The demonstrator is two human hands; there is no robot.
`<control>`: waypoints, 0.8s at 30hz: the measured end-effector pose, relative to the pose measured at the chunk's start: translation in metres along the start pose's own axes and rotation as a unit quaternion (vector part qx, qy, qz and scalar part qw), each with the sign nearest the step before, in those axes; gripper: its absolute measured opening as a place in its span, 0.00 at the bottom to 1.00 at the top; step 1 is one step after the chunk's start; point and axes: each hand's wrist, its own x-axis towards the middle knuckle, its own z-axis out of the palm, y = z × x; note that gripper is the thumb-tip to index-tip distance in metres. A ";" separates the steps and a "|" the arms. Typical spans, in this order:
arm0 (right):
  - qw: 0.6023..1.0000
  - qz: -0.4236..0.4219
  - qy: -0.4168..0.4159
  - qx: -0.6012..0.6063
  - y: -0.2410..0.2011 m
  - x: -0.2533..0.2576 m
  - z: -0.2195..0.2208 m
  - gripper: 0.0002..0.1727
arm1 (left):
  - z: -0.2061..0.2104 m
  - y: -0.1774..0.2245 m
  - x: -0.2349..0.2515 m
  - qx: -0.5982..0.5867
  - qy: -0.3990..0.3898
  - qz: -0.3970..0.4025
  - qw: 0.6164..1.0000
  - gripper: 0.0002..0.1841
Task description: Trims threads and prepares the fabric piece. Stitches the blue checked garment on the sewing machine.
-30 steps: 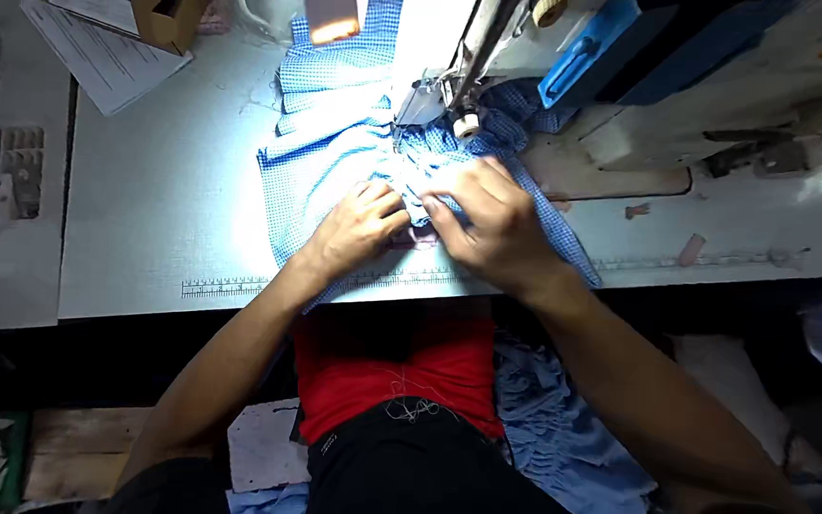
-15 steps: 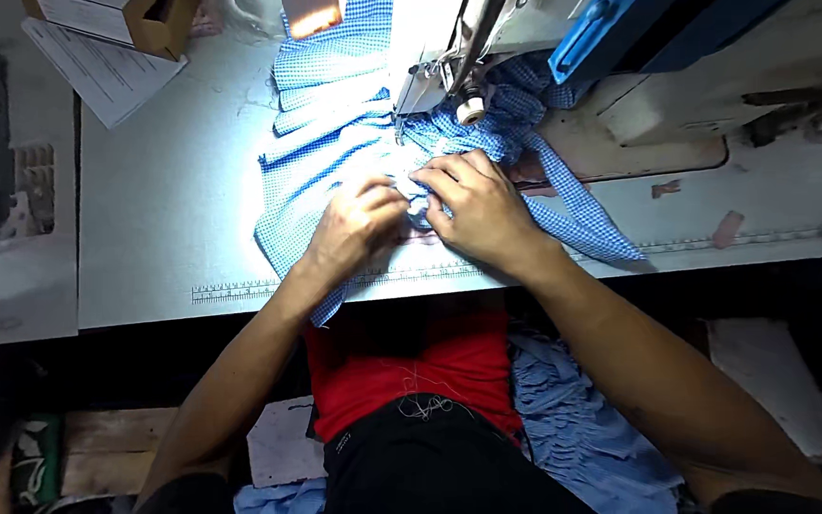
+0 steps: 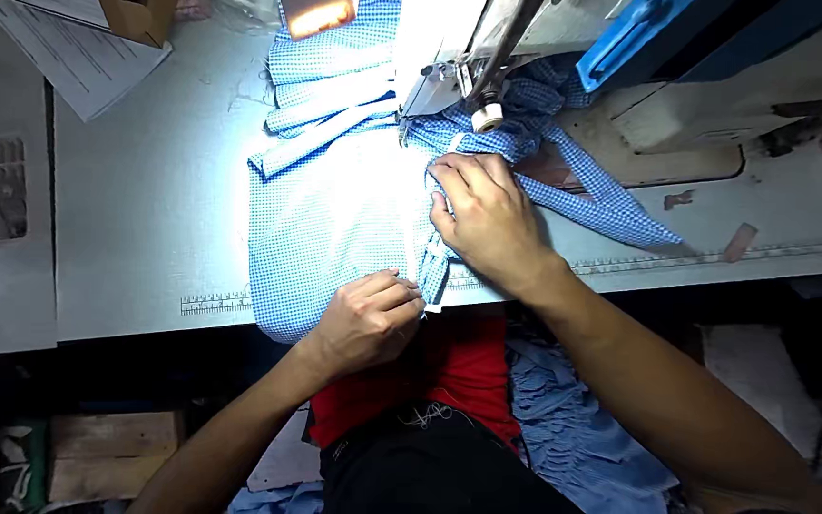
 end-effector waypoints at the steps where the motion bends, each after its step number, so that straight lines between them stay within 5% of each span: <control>1: 1.000 0.000 0.000 -0.003 0.000 0.001 -0.001 0.22 | -0.001 -0.002 0.002 0.004 0.003 0.001 1.000 0.09; 11: 0.997 -0.040 0.055 -0.026 0.013 0.016 0.002 0.14 | -0.015 -0.044 0.033 0.030 -0.023 0.022 0.999 0.09; 18: 0.998 -0.056 0.033 -0.017 0.035 0.038 0.003 0.18 | -0.022 -0.076 0.057 0.047 -0.025 0.047 0.997 0.09; 24: 0.989 -0.061 0.095 0.094 -0.006 0.011 -0.010 0.15 | -0.017 -0.070 0.064 0.082 -0.003 0.013 0.997 0.09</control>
